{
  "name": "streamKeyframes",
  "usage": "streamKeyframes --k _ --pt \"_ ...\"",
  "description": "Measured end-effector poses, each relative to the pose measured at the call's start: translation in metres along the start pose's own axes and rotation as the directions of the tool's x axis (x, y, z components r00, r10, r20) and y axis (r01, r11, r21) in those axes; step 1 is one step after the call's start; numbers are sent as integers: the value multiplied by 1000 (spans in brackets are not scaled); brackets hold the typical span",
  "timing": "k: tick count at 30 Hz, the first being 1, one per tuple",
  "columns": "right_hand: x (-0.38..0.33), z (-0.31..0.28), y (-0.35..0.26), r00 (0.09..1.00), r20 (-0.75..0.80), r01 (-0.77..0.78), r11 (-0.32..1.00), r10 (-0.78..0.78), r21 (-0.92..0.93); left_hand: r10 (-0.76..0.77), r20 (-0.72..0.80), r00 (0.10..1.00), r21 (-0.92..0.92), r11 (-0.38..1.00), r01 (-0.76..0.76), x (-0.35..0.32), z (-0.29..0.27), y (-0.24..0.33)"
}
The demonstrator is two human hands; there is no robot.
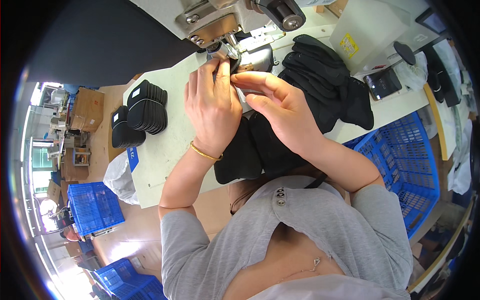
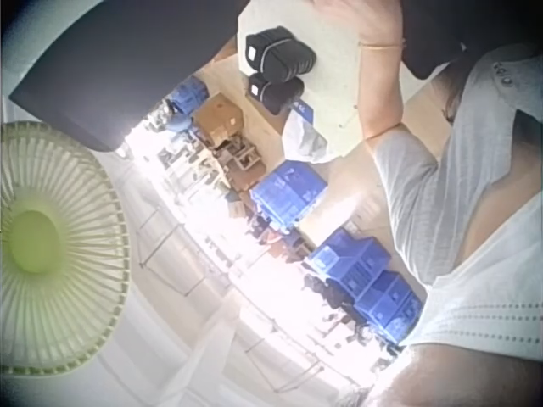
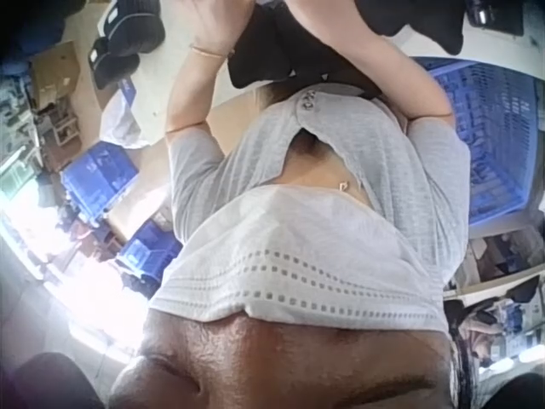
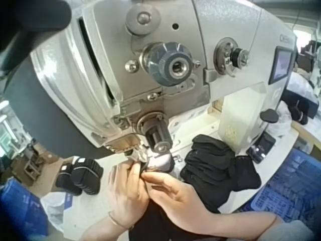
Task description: Stitch or assemble shoe components using an industrial sewing machine.
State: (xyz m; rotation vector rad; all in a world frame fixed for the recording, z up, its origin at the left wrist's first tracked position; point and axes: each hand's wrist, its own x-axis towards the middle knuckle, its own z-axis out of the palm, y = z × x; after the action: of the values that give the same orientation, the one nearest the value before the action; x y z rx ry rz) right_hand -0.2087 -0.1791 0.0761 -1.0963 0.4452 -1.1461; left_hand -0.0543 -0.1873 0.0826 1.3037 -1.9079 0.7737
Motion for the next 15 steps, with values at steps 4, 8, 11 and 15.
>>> streamKeyframes --k 4,8,11,15 --pt "1 -5 -1 999 26 -24 998 26 -65 34 -80 996 -29 999 -36 0 3 -7" --pt "4 -8 5 1000 17 -17 999 16 31 12 -90 996 -45 999 -16 3 3 -4" --pt "4 -10 2 999 31 -32 999 31 39 22 -129 991 -52 998 -29 2 7 -6" --pt "7 -13 1 997 39 -65 998 64 8 60 -190 980 -85 993 -78 2 14 -16"
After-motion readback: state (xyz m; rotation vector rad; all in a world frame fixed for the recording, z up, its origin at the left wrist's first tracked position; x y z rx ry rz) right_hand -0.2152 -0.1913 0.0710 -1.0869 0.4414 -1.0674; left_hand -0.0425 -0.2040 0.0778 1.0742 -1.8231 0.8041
